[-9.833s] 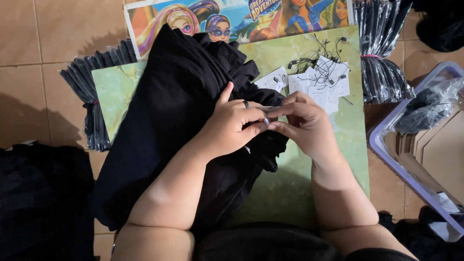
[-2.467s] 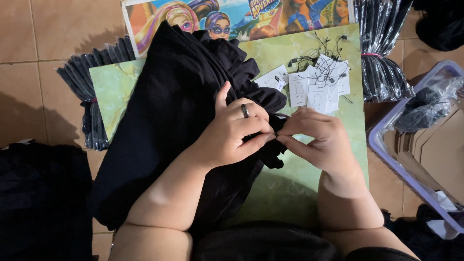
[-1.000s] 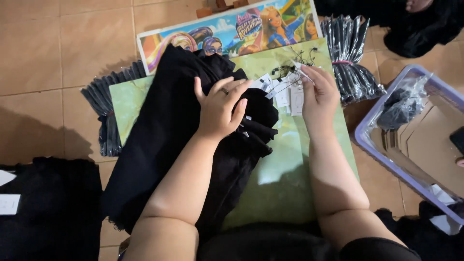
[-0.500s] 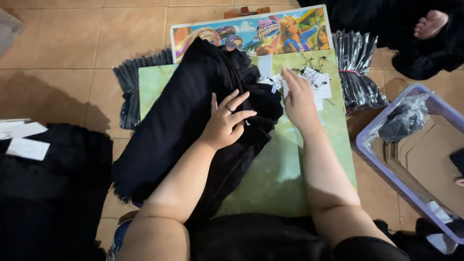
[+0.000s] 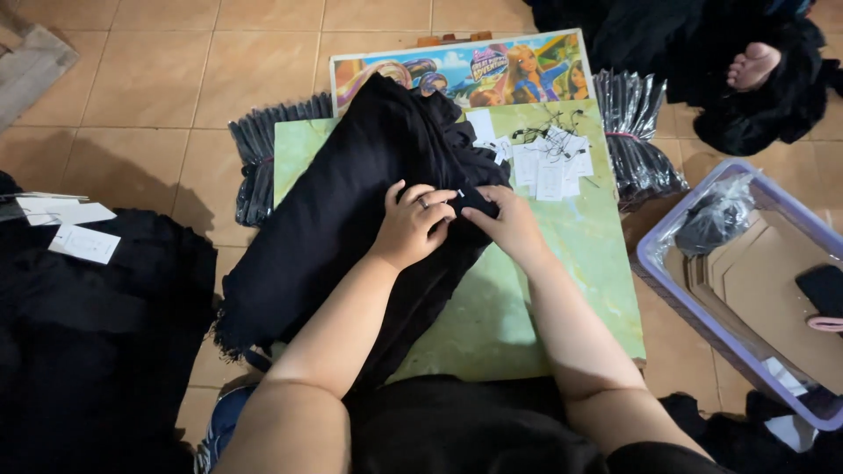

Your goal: The person sits on the floor and attaches white tags to a stack of black garments using a needle and thread. They pick up a tag, thread it onto the needle, and sew it onto the fabric of the clothing item.

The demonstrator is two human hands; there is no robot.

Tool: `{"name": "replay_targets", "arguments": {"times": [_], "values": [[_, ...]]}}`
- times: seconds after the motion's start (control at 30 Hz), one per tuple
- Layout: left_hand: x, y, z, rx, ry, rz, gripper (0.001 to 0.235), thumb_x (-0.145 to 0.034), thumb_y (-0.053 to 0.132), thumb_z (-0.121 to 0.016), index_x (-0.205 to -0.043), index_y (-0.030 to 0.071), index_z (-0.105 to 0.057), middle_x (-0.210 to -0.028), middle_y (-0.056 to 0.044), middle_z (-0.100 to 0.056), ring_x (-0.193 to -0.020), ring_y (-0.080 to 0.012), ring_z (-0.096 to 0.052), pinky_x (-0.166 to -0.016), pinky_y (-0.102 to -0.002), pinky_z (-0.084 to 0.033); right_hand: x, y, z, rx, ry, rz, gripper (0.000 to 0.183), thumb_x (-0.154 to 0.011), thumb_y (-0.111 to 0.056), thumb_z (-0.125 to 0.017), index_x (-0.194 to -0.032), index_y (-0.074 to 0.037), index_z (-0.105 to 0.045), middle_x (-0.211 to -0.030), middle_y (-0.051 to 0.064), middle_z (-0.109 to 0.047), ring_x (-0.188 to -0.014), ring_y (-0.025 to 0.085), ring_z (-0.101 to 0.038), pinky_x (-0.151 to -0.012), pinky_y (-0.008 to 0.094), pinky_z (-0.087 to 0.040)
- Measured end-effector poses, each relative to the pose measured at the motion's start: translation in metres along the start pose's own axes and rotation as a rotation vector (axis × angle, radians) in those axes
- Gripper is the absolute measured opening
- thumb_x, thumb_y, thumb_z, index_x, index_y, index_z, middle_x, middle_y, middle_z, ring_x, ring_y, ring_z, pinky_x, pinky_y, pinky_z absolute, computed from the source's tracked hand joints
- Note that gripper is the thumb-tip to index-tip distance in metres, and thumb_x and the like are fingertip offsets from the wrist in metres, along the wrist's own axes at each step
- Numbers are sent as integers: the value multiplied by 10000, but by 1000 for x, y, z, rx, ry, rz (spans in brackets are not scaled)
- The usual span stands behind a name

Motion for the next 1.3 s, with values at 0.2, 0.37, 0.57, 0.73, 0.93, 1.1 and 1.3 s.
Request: {"name": "replay_targets", "arguments": {"times": [0.2, 0.37, 0.57, 0.73, 0.93, 1.1, 1.3], "values": [[4, -3, -2, -30, -129, 56, 659, -814, 193, -677, -1418, 362, -474, -1049, 82, -650, -1070, -173, -590, -1084, -535, -322, 0, -4, 3, -279, -84, -190, 356, -1061, -390, -537, -1335, -231, -698, -1234, 100, -724, -1233, 278, -637, -1063, 439, -476], [1, -4, -12, -59, -198, 55, 821, -761, 180, -655, -1529, 368, -436, -1038, -8, -608, -1007, -238, -604, -1033, -539, -375, -3, -3, 4, -74, -153, -114, 272, -957, -355, -709, -1204, -244, -728, -903, 71, -725, -937, 304, -709, -899, 460, -542], [-27, 1, 4, -84, -36, 48, 468, -683, 269, -759, -1136, 304, -651, -1317, 36, -511, -1266, -262, -486, -1086, -631, -279, -23, 3, 28, -68, 4, 97, 53, -904, -203, -732, -934, -173, -763, -814, 54, -665, -818, 249, -677, -785, 390, -552], [-97, -3, 2, 139, 86, -52, 372, -987, 333, -641, -658, 162, -609, -1185, 33, -721, -1203, -188, -629, -1167, -558, -178, -54, 36, 58, -147, 254, 51, 100, -920, -149, -686, -946, -201, -766, -695, 2, -594, -702, 145, -601, -689, 316, -511], [-126, 0, -57, 430, 30, 205, 206, -863, 302, -761, -1026, 204, -682, -941, 32, -770, -927, -181, -749, -825, -360, -560, -56, 67, 51, -328, 378, 154, 49, -948, -96, -720, -901, -93, -735, -688, 21, -432, -676, 138, -455, -663, 336, -436], [-114, -6, -65, 293, -43, 52, 172, -904, 271, -718, -1049, 180, -696, -820, -28, -710, -841, -253, -714, -878, -415, -514, -61, 79, 46, -295, 366, 238, 99, -966, -87, -731, -869, -91, -744, -739, 31, -579, -675, 159, -498, -677, 308, -434], [-107, -22, -82, 428, 7, 68, 152, -965, 323, -677, -1062, 210, -704, -869, 31, -696, -840, -217, -699, -895, -385, -508, -67, 109, 64, -440, 520, 119, 290, -1096, -168, -527, -975, 14, -718, -782, 94, -598, -614, 137, -525, -558, 291, -455]]}}
Point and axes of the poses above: each hand's wrist, its own x-axis away from the middle knuckle, its own z-axis out of the back of the hand, y = z × x, the point moved 1 cm from there along -x, towards the middle knuckle
